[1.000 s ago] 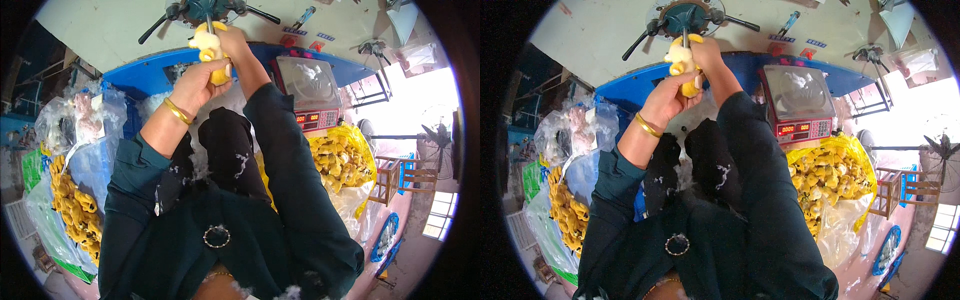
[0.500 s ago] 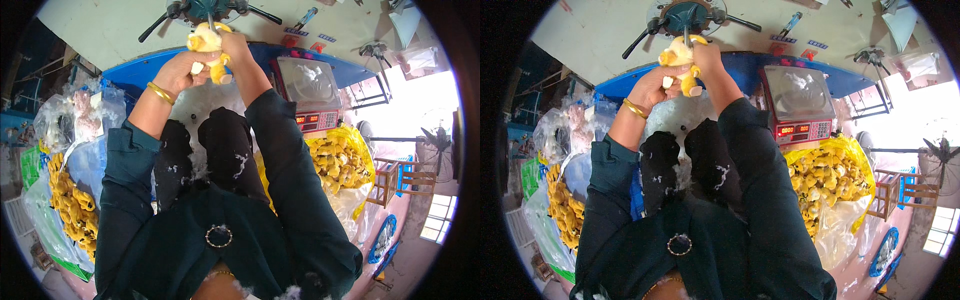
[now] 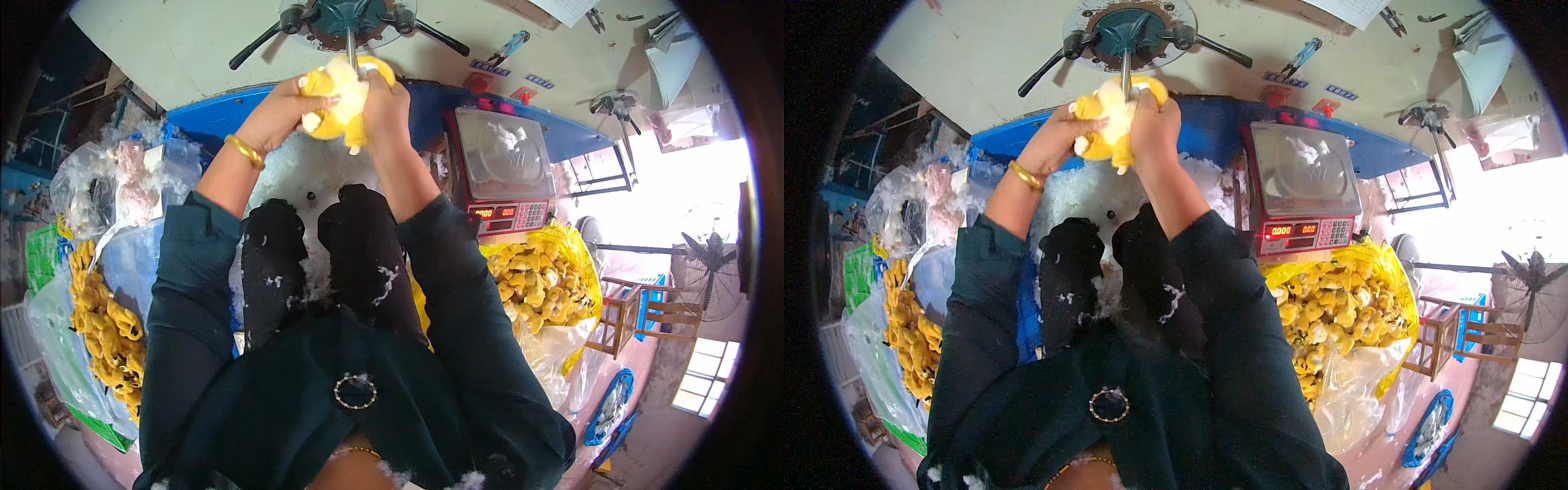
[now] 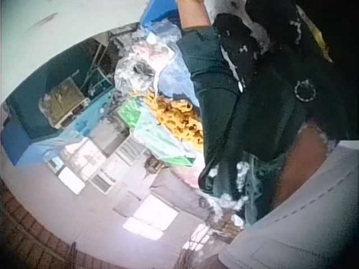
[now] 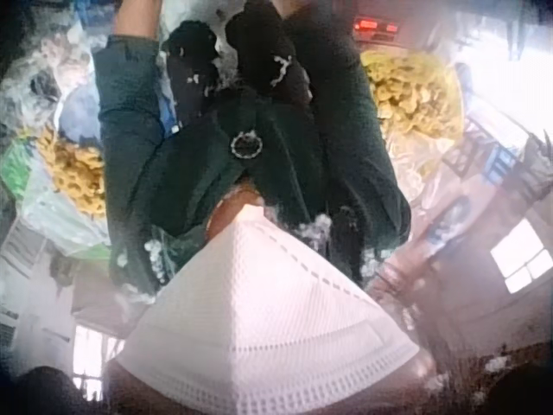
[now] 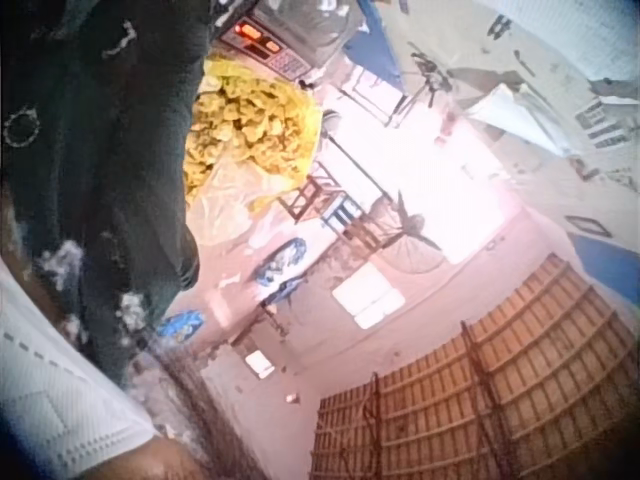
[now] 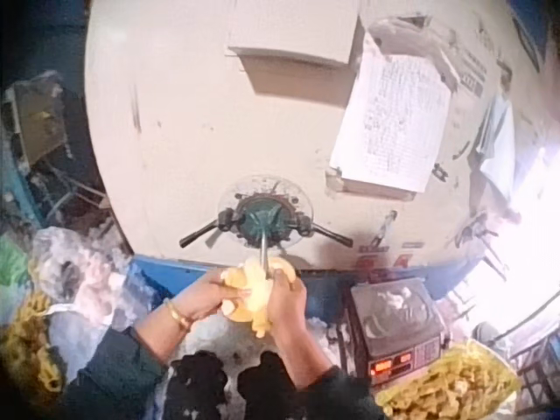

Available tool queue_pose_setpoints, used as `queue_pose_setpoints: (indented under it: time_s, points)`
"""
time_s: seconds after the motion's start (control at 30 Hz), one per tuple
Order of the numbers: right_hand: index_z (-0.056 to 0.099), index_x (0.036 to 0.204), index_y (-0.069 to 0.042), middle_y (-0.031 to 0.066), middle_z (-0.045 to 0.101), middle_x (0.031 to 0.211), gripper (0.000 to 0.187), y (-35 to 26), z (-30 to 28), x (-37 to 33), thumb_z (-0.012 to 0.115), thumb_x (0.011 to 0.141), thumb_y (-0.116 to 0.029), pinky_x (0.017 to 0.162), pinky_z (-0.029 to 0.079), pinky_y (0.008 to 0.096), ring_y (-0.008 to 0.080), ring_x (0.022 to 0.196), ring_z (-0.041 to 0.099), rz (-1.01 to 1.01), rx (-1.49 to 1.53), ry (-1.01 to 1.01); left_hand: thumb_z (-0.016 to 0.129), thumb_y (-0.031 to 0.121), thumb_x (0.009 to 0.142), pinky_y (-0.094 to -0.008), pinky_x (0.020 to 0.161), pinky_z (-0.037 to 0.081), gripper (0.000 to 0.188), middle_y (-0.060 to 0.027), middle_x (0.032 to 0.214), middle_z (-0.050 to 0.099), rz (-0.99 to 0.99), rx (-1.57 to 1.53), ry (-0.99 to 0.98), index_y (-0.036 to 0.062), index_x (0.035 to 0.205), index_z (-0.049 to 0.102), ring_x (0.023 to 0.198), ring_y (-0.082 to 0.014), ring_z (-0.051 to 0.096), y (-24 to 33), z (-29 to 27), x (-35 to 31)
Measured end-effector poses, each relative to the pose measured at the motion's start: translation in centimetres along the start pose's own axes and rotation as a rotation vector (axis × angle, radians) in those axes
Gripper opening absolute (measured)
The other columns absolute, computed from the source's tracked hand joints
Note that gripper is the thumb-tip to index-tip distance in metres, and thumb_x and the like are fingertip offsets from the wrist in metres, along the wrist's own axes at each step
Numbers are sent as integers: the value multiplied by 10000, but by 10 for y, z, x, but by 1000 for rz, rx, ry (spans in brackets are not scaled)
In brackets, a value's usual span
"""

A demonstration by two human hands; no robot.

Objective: The person repeatedly picks yellow cloth items, inserts white stuffing into them using a rotating spindle, and places the stuffed items into a yellow bag. The process is continuous and repetitive throughout the clip.

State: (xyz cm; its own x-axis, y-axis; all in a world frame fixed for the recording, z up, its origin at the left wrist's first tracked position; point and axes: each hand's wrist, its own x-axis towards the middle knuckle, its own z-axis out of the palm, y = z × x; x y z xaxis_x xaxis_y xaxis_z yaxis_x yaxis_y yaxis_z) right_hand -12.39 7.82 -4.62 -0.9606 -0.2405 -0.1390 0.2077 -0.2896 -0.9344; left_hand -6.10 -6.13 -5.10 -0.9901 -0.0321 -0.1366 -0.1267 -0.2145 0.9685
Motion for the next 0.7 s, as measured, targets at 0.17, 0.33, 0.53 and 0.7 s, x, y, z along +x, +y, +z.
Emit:
queue_pose_setpoints:
  time_s: [0.17,0.33,0.53,0.7]
  points:
    - [556,995,51,121,625,862,257,-6,-12,-29,500,938,-194,585,525,302,187,710,641,91,10,-3,681,180,858,-293,872,493,421,-81,1113,634,-95,-106,8,-7,1206,537,985,-160,627,-14,21,-43]
    - [618,994,38,125,661,878,271,-12,-24,-18,549,903,-208,624,532,301,186,776,666,204,-99,-227,631,211,885,-376,833,559,450,-127,1164,612,-181,-470,-126,25,1271,494,1026,-228,635,-4,60,-61]
    - [647,1038,-69,75,670,973,334,4,-21,81,735,782,-266,762,541,306,184,864,659,293,-121,-789,581,238,905,-456,688,599,388,-139,1141,626,-344,-716,24,60,1243,511,964,-273,659,8,53,-5]
    - [627,1057,-1,93,669,991,296,53,-48,59,617,868,-230,748,544,335,194,866,665,-176,-368,-645,609,252,886,-434,617,609,390,-146,1092,646,-404,-695,-23,60,1219,541,915,-268,675,-5,62,-49]
